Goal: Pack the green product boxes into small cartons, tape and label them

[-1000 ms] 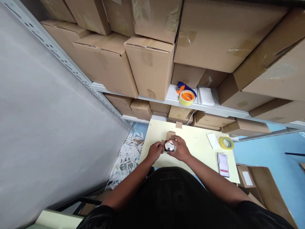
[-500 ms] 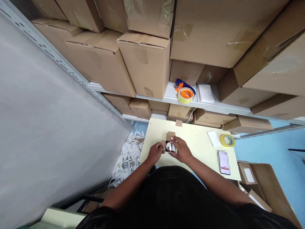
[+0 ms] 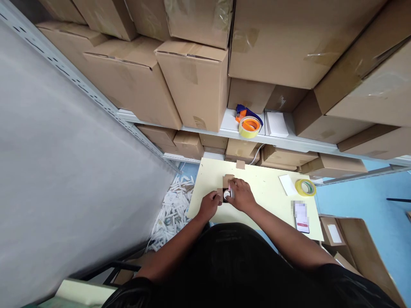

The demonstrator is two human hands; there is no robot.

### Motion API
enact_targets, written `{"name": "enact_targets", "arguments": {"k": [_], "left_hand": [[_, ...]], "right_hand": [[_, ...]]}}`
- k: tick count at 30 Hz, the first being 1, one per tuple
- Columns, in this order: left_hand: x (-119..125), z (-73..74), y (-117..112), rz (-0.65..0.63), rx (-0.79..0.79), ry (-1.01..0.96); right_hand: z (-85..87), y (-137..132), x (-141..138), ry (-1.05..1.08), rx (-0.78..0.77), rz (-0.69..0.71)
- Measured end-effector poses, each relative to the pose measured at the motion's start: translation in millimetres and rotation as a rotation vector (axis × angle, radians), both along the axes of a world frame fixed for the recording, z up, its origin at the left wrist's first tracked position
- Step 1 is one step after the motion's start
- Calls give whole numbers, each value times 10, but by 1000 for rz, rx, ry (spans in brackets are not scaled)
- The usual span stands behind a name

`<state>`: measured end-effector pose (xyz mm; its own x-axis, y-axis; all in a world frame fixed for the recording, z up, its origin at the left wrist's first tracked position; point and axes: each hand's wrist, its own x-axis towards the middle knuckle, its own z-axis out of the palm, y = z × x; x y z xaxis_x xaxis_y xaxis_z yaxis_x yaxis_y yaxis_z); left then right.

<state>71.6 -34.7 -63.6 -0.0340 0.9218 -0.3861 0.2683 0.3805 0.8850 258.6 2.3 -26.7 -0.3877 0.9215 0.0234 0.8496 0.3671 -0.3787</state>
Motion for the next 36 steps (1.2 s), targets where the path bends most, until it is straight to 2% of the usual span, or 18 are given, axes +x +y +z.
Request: {"name": "enact_targets", "arguments": {"k": [5,12,15,18,20,23,30,36], "left_hand": [[34,-7,-40,20,-14,-34],[76,-66,-68,21,50,-32],[88,-96,-64,26,63,-25],[93,-101,-55,39,58,-16],[97,-90,-48,56,38,-34],[113,-67,-40,95,-10,-85],[172,-67,13,99,-67,-156],[162,-73,47,92,-54,-135]], "right_hand": [[61,75,3,-93,-30,5],[192,133,80,-197,-32,157],[288,121,89,-106,-12,143],[334,106,109,37,-63,71],[316,84,130,79,-102,8],[226,26,154,22,-95,-31],[20,-97,95,-158,103,-29],[-64,-61,113,-90,169,-6]]}}
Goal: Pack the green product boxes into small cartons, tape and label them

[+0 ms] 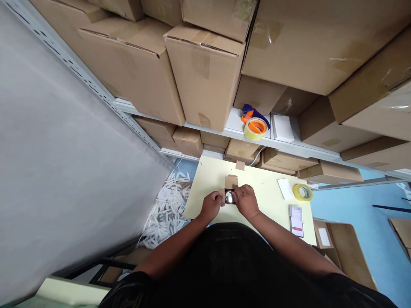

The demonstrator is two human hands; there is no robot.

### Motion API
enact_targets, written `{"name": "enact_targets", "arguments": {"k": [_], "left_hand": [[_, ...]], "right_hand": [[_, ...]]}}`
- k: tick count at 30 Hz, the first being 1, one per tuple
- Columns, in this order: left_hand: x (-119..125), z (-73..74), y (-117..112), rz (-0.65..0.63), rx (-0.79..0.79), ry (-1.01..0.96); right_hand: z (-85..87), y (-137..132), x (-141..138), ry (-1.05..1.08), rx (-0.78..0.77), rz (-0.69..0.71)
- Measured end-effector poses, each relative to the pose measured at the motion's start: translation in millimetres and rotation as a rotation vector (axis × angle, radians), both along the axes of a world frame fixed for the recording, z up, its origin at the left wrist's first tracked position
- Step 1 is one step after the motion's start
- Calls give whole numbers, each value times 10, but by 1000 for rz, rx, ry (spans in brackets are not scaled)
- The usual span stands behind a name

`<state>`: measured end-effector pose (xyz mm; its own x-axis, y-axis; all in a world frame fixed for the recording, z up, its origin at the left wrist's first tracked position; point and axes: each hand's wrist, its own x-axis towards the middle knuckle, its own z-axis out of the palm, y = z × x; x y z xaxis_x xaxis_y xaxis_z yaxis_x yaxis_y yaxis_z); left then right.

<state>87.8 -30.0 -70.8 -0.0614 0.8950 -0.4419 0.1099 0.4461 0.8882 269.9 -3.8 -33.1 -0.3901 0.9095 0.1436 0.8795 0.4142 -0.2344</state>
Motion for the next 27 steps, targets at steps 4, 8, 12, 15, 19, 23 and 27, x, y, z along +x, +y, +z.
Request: {"name": "enact_targets", "arguments": {"k": [4,8,12,15,19,23,27], "left_hand": [[-20,19,-1,-26,13,23],[-35,43,9,-32,5,26],[-52,48,25,-34,10,27],[-66,48,32,-57,11,39],[-76,60,36,-87,18,48],[-73,79,45,-94,32,75],[-74,103,33,-131,162,181]], "right_hand": [[-50,59,43,68,-37,-24],[-55,69,48,58,-12,-34],[-43,29,53,41,-6,-7],[-95,22,60,138,-51,-57],[-264,130,47,463,-223,-317],[-363,226,48,749,-416,-543],[-271,47,157,911,-445,-455]]}}
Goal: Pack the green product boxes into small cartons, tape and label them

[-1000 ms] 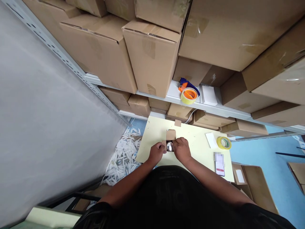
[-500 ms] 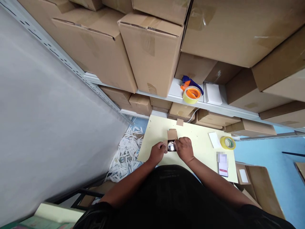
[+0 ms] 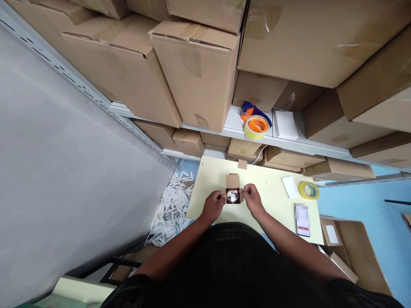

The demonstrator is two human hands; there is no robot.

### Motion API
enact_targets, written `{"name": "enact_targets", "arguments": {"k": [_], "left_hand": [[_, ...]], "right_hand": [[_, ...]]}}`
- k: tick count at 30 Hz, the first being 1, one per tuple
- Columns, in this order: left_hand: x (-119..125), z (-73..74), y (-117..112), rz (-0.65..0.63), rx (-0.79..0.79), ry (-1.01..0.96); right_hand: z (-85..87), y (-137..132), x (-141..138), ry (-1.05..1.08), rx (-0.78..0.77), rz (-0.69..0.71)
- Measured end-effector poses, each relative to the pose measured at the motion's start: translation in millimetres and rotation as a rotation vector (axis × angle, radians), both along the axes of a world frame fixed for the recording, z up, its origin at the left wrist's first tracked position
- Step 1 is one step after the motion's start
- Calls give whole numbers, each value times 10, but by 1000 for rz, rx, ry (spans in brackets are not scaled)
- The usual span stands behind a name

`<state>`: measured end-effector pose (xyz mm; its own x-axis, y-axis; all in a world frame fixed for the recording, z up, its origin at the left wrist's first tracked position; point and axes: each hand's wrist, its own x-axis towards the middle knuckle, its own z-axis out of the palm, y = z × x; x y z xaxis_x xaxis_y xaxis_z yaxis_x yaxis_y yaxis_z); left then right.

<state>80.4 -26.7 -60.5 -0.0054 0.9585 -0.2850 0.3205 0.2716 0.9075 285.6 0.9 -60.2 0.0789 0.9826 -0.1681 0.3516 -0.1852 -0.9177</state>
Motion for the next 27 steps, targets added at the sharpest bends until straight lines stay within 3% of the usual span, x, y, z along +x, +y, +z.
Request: {"name": "enact_targets", "arguments": {"k": [4,8,13,16,21,24,27], "left_hand": [[-19,21,-41,-185,249,10],[-2,-5,-50,-280,348,59],[79,-45,151,-126,168,121],[80,41,332,-144,56,65],[-41,211,312,-245,223,49],[-121,170,125,-325,318,51],[-155,60,-31,-326,361,96]], "right_hand": [[93,-293,159,-104,178,296],[14,-387,197,-302,415,474],[-78,-332,126,-396,512,445],[-70,-315,106,-392,527,431],[-91,-341,113,-359,462,321],[-101,-381,128,-322,408,287],[-82,-409,158,-299,399,341]]}}
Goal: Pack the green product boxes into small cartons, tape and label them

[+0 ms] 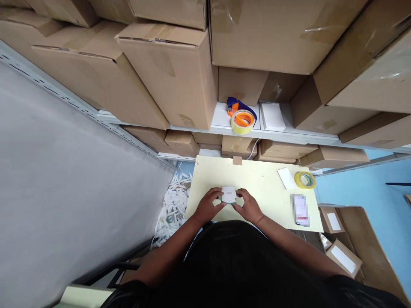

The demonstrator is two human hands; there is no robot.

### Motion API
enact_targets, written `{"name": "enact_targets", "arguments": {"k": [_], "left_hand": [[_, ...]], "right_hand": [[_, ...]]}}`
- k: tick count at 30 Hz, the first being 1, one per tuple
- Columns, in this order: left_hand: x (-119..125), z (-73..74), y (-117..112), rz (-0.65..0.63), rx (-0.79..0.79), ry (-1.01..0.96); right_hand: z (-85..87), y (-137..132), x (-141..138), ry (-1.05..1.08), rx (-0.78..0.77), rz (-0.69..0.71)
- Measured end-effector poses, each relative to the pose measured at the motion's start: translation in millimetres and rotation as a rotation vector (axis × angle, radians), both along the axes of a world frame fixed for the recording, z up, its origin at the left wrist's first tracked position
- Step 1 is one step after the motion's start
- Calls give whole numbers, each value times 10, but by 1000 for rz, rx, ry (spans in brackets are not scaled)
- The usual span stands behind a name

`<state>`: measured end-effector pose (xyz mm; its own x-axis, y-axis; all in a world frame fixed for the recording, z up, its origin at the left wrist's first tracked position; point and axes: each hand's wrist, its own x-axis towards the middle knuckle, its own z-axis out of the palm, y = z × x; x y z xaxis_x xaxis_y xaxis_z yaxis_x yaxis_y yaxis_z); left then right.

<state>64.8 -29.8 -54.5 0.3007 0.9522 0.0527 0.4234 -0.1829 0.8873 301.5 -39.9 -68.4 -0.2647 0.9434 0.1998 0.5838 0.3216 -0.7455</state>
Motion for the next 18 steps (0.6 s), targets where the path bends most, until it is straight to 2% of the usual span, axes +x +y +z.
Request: {"name": "enact_targets", "arguments": {"k": [3,9,18], "left_hand": [[9,-74,-55,30,68,73],[25,-78,-6,6,208,169],[15,-191,-51,-57,308,258]], "right_hand": [[17,9,29,-16,60,74],[27,66,30,-28,113,62],[39,32,25,-9,45,67]]}}
